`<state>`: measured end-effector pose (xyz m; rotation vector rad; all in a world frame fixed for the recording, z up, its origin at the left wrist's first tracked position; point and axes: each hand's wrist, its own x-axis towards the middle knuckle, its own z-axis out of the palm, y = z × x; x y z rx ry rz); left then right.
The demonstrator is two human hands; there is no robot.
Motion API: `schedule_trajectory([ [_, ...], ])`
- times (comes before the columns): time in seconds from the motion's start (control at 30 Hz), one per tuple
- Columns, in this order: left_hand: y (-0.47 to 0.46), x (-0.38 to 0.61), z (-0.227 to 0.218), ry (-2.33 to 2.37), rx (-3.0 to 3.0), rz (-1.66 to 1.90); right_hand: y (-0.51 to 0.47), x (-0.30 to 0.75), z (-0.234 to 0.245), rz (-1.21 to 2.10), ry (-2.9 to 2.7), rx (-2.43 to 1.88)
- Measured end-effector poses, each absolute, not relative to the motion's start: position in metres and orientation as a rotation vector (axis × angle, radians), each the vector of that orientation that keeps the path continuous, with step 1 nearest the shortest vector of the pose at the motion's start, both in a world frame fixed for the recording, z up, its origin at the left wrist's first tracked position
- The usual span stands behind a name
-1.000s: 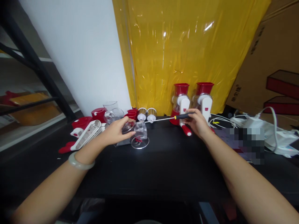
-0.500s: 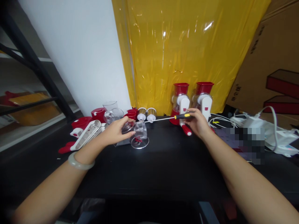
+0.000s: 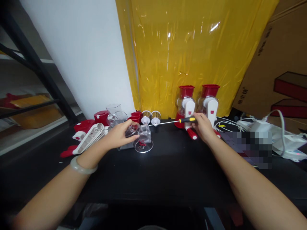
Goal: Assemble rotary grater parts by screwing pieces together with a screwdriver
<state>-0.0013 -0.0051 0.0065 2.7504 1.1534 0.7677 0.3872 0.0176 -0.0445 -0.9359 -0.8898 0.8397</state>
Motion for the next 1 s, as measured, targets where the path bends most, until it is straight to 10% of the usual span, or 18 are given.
schedule_trajectory([
  [1.0,-0.0040,-0.0022,0.0056,1.148,2.755,0.762,0.0181,0.3845,-0.0416,0.842,-0.814,-0.841],
])
